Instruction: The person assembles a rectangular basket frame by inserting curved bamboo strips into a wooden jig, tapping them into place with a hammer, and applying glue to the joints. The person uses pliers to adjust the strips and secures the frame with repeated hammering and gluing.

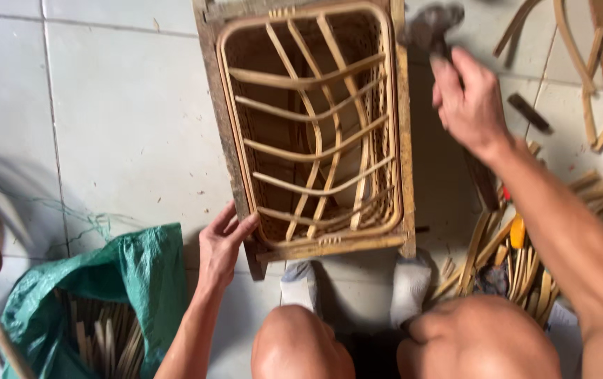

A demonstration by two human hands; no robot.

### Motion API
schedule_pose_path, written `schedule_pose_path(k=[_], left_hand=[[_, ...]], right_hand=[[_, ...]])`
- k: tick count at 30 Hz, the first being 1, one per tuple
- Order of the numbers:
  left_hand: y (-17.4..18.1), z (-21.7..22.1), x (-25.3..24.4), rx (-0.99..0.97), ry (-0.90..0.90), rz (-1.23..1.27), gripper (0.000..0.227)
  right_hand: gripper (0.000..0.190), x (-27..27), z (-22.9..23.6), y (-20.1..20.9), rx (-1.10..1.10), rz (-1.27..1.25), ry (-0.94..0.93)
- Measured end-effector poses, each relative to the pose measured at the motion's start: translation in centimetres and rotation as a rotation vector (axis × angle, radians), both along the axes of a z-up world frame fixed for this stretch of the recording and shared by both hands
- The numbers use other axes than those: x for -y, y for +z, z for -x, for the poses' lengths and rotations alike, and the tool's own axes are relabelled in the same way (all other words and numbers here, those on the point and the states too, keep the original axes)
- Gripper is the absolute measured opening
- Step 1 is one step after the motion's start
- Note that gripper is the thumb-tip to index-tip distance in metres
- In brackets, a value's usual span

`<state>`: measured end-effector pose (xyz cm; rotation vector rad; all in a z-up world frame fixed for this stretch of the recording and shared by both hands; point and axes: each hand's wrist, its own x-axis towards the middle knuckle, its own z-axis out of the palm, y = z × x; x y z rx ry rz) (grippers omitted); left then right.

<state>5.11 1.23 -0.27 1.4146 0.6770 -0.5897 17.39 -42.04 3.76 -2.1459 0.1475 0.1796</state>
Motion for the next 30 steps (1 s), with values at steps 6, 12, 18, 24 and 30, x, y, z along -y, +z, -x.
schedule_pose_path(k=[6, 12, 18, 24, 30], left_hand=[[-0.1, 0.4, -0.2, -0.016, -0.005, -0.004, 0.070], [-0.1, 0.7, -0.3, 0.002, -0.025, -0.002, 0.070], [0.0, 0.2, -0.2, 0.008, -0.027, 0.002, 0.070], [-0.5, 0.1, -0.1, 0.060, -0.024, -0.001, 0.068], [-0.3, -0.1, -0.2, 0.030, -0.022, 0.003, 0.064]], right_hand=[[0.027, -0.2, 5.3, 0.2, 0.241, 0.224, 0.157], [0.027, -0.8, 5.4, 0.6, 0.004, 0.319, 0.173], [0.024, -0.1, 3.9, 0.6, 0.216, 0.300, 0.165], [0.030, -0.2, 0.0, 1.5, 0.039, 0.197, 0.133], [0.037, -0.9, -5.0, 1.7, 0.117, 0.093, 0.145]])
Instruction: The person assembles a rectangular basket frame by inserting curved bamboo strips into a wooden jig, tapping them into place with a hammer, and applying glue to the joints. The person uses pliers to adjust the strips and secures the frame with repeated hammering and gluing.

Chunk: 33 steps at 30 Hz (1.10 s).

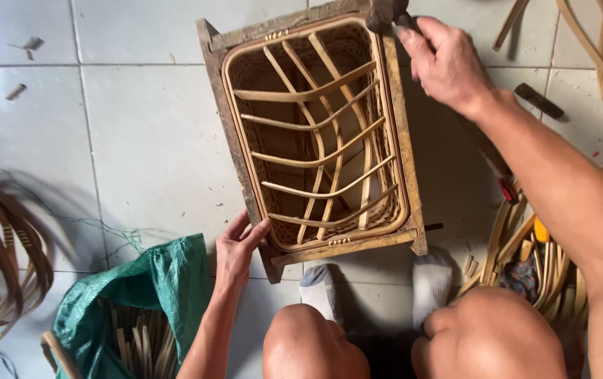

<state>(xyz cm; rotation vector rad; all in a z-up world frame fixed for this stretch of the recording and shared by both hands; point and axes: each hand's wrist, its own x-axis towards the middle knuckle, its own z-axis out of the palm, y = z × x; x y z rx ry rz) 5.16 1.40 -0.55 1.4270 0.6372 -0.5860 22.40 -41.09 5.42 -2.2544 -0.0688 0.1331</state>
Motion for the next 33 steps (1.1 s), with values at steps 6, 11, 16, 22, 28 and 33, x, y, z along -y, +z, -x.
schedule_pose_path(k=[6, 11, 16, 22, 28, 33], left_hand=[[-0.5, 0.0, 0.3, -0.002, 0.019, -0.026, 0.063], [-0.9, -0.2, 0.8, 0.049, 0.067, -0.008, 0.060], [-0.6, -0.6, 0.8, 0.049, 0.044, -0.036, 0.063], [-1.5, -0.7, 0.5, 0.031, 0.061, 0.053, 0.076], [-1.4, -0.6, 0.8, 0.075, 0.079, 0.074, 0.081], [-1.0, -0.1, 0.8, 0.061, 0.064, 0.058, 0.081]], right_hand=[[0.040, -0.6, -3.5, 0.3, -0.183, -0.050, -0.029], [0.038, -3.0, -6.0, -0.6, 0.044, 0.079, 0.151], [0.035, -6.3, -7.8, -1.2, 0.034, 0.087, 0.270], [0.040, -8.6, -7.8, -2.4, 0.183, 0.068, 0.368], [0.040, -8.8, -6.7, -2.8, 0.004, 0.139, 0.234], [0.045, -7.2, -4.8, -2.2, 0.122, 0.174, 0.216]])
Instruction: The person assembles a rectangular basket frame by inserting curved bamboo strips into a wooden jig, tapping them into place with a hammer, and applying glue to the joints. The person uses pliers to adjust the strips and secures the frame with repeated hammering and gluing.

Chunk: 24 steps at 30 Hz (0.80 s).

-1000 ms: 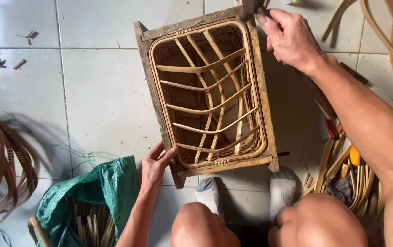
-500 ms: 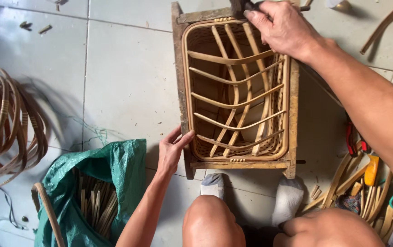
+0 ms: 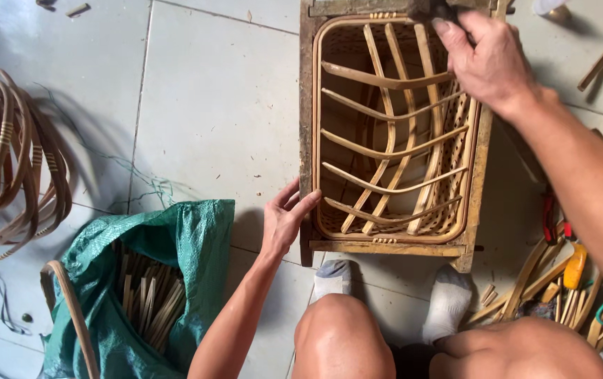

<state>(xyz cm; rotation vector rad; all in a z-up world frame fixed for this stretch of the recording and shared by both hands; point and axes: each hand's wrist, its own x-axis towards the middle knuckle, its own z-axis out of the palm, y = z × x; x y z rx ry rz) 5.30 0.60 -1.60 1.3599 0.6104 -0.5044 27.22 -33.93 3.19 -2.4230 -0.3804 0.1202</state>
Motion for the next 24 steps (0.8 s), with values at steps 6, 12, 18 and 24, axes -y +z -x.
schedule_pose_path(k=[6, 12, 18, 24], left_hand=[[0.1, 0.0, 0.0, 0.001, -0.011, 0.017, 0.080], [0.0, 0.1, 0.1, 0.023, 0.009, 0.059, 0.078], [0.0, -0.3, 0.4, 0.037, 0.025, 0.048, 0.079], [-0.3, -0.4, 0.2, 0.061, 0.031, 0.083, 0.080]], right_hand=[[0.028, -0.2, -0.4, -0.4, -0.092, 0.006, -0.071], [0.035, -0.7, -0.1, 0.0, -0.058, 0.057, -0.029], [0.030, -3.9, -0.1, 1.7, -0.045, -0.075, 0.127], [0.030, -11.6, 0.3, 2.3, -0.194, -0.017, 0.236]])
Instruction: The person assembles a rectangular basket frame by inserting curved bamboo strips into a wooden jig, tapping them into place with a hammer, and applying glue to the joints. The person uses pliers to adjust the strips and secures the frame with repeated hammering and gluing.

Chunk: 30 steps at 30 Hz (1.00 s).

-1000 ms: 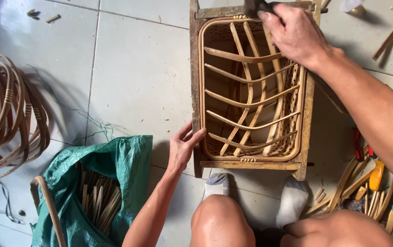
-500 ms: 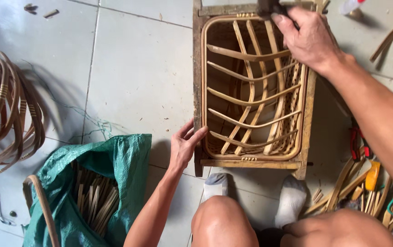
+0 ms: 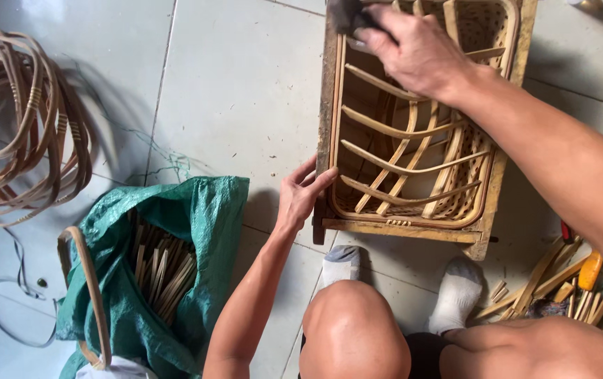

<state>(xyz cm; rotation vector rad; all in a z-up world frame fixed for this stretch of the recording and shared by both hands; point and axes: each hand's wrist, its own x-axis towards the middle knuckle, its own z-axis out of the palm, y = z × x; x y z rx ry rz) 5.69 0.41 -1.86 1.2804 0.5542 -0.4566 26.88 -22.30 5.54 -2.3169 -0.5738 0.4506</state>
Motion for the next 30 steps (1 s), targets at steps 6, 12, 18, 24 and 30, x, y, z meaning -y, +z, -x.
schedule_pose_path(k=[6, 12, 18, 24, 30], left_hand=[[-1.4, 1.2, -0.1, 0.029, 0.008, 0.027, 0.076], [-2.8, 3.0, -1.8, 0.041, 0.033, 0.207, 0.058], [0.5, 7.7, 0.3, 0.498, -0.017, -0.614, 0.051], [2.2, 8.8, 2.2, 0.783, -0.263, -0.924, 0.086], [0.5, 7.7, 4.3, 0.633, -0.131, -0.881, 0.087]], right_hand=[[0.035, -1.6, 4.5, 1.3, -0.004, 0.087, 0.204], [0.041, -1.8, 9.2, 2.0, -0.116, 0.081, 0.219], [0.049, 4.3, 14.9, 3.6, -0.216, 0.068, 0.110], [0.030, 18.8, 21.0, -1.7, 0.367, 0.128, -0.631], [0.049, 25.4, 24.5, -12.9, 0.185, 0.130, -0.846]])
